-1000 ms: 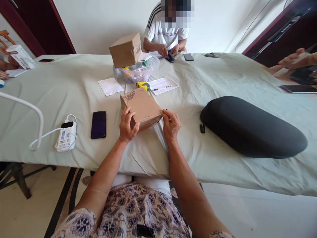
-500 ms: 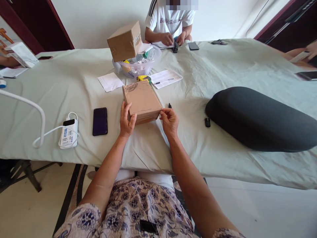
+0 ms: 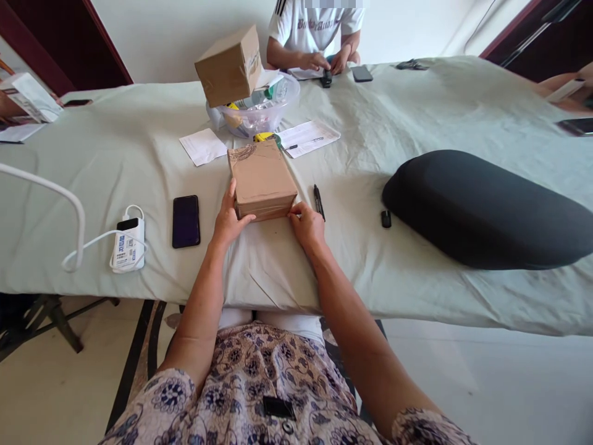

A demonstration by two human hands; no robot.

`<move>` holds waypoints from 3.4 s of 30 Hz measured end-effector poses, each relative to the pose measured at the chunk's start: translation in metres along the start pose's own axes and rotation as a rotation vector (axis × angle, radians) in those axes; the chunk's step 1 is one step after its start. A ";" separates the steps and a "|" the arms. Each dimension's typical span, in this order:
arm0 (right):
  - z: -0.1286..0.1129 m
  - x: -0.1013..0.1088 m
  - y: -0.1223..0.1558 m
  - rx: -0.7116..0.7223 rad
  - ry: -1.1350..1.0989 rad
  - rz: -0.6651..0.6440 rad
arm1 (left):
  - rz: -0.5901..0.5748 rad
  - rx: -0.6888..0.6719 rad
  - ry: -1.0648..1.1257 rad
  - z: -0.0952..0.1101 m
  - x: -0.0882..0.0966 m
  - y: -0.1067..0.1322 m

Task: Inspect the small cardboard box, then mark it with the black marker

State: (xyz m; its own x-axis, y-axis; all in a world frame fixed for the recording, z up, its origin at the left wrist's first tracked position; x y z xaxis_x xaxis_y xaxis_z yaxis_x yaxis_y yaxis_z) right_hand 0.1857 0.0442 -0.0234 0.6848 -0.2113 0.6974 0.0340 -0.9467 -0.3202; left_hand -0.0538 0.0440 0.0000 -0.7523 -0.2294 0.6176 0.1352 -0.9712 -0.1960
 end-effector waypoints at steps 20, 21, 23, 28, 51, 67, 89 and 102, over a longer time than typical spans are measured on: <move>-0.019 -0.009 0.013 0.039 -0.203 0.381 | 0.263 0.151 0.078 -0.006 -0.021 0.012; -0.021 -0.010 0.014 0.043 -0.203 0.401 | 0.277 0.145 0.089 -0.004 -0.023 0.014; -0.023 -0.011 0.014 0.058 -0.210 0.420 | 0.284 0.129 0.104 -0.003 -0.024 0.015; -0.022 -0.011 0.012 0.109 -0.325 0.429 | 0.250 0.094 0.200 -0.003 -0.018 0.013; -0.035 0.025 0.019 0.397 -0.233 0.628 | 0.482 -0.439 0.108 0.037 0.004 0.033; -0.038 0.019 0.014 0.385 -0.400 0.559 | 0.455 -0.443 0.158 0.047 -0.003 0.043; -0.006 -0.007 0.003 0.304 -0.564 0.466 | 0.144 -0.666 0.193 0.070 -0.037 0.064; -0.017 0.008 -0.002 0.455 -0.343 0.460 | 0.622 -0.112 0.294 0.004 0.022 0.013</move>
State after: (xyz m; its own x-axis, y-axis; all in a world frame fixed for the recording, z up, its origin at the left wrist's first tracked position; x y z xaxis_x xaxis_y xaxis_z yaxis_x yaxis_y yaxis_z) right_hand 0.1784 0.0397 -0.0063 0.8896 -0.4046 0.2120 -0.0639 -0.5699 -0.8192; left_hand -0.0662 0.0256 0.0142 -0.7019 -0.6992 0.1361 0.5428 -0.6487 -0.5334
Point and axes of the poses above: each hand's wrist, its own y-axis away from the middle knuckle, its own x-axis out of the back of the hand, z = x × y, the point moved 5 cm from there along -y, towards the middle knuckle, and after that the axes turned 15 degrees about x, right-handed, at the moved point
